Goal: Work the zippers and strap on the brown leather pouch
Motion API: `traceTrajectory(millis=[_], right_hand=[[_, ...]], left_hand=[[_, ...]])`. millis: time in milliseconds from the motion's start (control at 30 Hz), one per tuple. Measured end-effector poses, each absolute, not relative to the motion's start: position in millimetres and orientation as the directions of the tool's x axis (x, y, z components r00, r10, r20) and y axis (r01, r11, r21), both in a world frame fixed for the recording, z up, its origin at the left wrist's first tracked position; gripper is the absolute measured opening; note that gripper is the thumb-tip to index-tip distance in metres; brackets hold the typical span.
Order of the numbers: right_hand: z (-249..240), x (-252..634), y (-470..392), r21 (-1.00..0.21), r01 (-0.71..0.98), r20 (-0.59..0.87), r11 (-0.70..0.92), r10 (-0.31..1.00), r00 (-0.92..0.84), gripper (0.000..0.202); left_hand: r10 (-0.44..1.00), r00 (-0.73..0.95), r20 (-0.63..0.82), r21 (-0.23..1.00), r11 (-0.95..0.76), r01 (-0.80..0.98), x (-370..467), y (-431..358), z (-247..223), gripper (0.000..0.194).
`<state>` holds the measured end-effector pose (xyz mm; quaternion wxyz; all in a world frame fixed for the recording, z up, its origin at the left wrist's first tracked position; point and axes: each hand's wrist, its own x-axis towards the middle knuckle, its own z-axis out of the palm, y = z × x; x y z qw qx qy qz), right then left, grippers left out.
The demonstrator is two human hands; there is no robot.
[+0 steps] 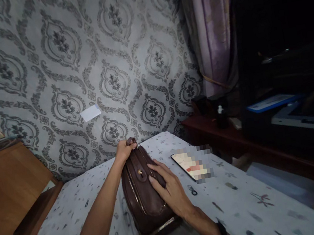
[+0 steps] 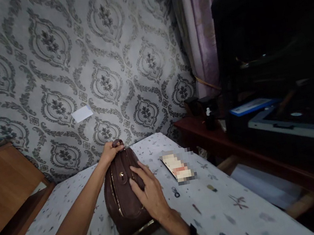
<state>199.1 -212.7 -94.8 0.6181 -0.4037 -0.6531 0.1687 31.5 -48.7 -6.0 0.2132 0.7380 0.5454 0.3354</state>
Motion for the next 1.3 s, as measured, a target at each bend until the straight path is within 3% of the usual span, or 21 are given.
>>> traceTrajectory(millis=[100, 300, 567, 933, 1300], right_hand=[[-96, 198, -212, -0.726, 0.325, 0.662, 0.606, 0.743, 0.094, 0.038], [-98, 198, -210, -0.725, 0.303, 0.671, 0.619, 0.735, 0.103, 0.038], [-100, 195, -215, -0.713, 0.366, 0.673, 0.598, 0.731, 0.114, 0.040], [-101, 190, -225, -0.470, 0.540, 0.847, 0.698, 0.529, 0.053, 0.037], [-101, 190, -222, -0.409, 0.579, 0.876, 0.705, 0.480, 0.033, 0.039]], left_hand=[[0.943, 0.196, 0.267, 0.725, -0.331, 0.605, 31, -56, -4, 0.026], [0.925, 0.266, 0.270, 0.786, -0.372, 0.494, 32, -77, 5, 0.034], [0.911, 0.293, 0.291, 0.783, -0.403, 0.474, 17, -78, 15, 0.037], [0.936, 0.147, 0.321, 0.634, -0.328, 0.701, -34, -72, -11, 0.027], [0.917, 0.110, 0.384, 0.505, -0.308, 0.806, -29, -76, -6, 0.032]])
